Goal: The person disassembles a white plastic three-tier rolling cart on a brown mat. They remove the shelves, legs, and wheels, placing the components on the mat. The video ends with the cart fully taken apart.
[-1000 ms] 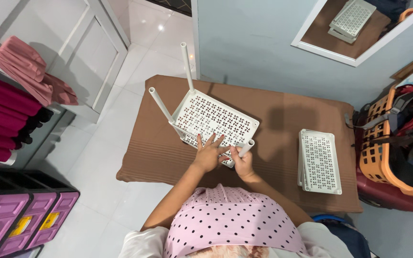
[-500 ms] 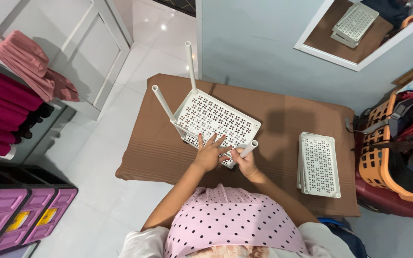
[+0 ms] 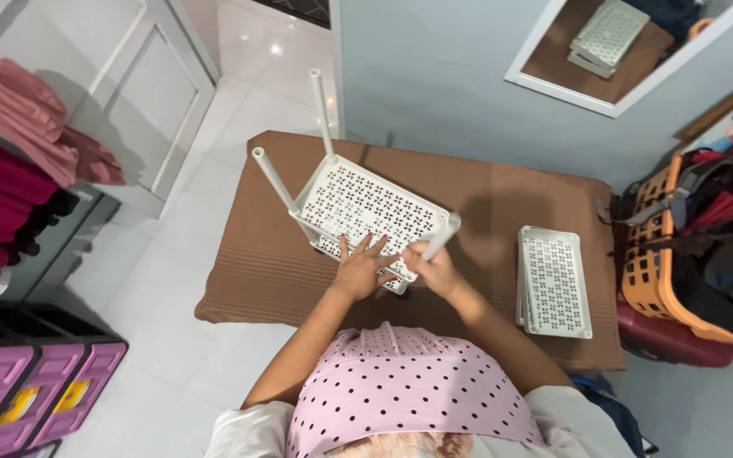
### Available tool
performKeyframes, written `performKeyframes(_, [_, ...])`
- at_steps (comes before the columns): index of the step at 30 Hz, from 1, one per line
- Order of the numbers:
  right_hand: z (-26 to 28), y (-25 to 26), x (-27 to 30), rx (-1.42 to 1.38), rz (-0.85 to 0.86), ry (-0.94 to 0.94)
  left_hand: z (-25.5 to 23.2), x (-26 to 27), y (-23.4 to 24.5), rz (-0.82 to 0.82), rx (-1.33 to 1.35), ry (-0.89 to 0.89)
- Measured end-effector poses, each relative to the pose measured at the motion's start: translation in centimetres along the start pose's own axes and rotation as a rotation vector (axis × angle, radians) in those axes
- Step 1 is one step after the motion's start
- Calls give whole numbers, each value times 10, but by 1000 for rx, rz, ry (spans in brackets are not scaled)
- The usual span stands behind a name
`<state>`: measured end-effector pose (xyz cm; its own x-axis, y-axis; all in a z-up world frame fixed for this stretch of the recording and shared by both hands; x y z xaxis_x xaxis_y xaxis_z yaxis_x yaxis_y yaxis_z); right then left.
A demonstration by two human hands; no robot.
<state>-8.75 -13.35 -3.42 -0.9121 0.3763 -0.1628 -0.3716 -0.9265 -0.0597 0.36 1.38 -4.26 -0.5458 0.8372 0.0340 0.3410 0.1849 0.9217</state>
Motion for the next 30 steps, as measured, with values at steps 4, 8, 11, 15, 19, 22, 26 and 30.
performKeyframes(4, [-7,40,-7,-133,-207,-94,-5,0,6,20,-20,7])
performKeyframes(8, [-24,113,9,14,-441,-276,-15,-8,4,-10,-39,-21])
performKeyframes(11, [-50,174,33,142,-613,-419,-29,-13,-2,-57,-39,-76])
performKeyframes(15, [-92,241,78,362,-847,-654,-47,-21,-15,-86,-32,-120])
performKeyframes(19, [-112,282,128,824,-805,-716,-58,-29,-26,-91,-49,-127])
performKeyframes(22, [-131,307,147,953,-820,-824,-60,-33,-31,-103,-53,-84])
performKeyframes(26, [-146,333,162,1061,-870,-886,-63,-36,-34,-100,-98,-30])
performKeyframes(30, [-150,340,170,1075,-889,-965,-68,-36,-40,-133,-122,39])
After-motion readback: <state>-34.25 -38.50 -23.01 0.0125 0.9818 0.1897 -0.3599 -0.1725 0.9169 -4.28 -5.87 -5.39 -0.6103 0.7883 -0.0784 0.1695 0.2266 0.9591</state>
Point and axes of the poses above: each hand's wrist, its own x-axis away from the middle knuckle, its own y-axis out of the back of the hand, z = x × y, the point moved 5 cm from there along -x, towards the middle knuckle, and after that the axes turned 11 degrees about -z, right-handed, at the moved point
